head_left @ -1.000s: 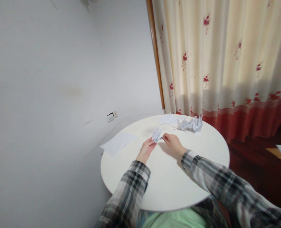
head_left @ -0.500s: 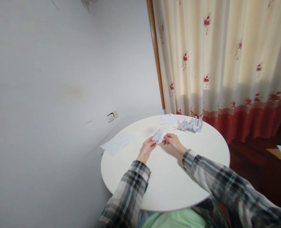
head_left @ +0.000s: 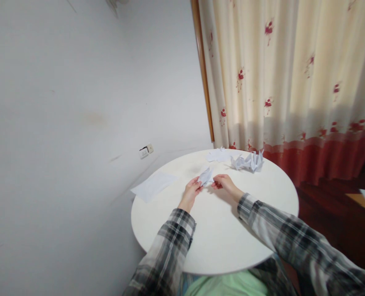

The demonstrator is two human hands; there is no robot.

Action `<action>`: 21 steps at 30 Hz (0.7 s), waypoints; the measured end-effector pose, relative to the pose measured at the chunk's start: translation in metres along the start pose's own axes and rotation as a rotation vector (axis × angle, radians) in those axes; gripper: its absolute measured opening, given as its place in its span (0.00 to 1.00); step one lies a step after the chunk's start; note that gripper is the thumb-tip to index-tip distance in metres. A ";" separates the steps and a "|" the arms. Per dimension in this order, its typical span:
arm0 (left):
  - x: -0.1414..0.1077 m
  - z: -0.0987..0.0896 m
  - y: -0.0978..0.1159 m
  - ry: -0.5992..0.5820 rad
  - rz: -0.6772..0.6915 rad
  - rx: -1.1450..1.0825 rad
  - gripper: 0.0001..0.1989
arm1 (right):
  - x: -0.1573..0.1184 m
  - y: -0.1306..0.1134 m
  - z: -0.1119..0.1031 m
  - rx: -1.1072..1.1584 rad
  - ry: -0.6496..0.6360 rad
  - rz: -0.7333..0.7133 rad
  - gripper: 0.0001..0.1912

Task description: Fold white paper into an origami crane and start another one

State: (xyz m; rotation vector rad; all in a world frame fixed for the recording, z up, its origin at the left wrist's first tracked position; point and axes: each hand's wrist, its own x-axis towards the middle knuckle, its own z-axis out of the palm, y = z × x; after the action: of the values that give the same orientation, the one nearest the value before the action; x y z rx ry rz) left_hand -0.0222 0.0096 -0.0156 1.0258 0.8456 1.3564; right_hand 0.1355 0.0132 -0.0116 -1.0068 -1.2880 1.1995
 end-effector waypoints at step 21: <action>0.000 -0.003 0.000 -0.003 0.020 0.005 0.19 | 0.008 0.007 -0.002 0.378 -0.121 0.210 0.09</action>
State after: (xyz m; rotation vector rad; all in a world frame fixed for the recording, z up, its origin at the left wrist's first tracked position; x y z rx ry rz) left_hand -0.0251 0.0099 -0.0165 1.0427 0.8390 1.3694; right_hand 0.1360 0.0222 -0.0179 -0.8127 -1.0102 1.6160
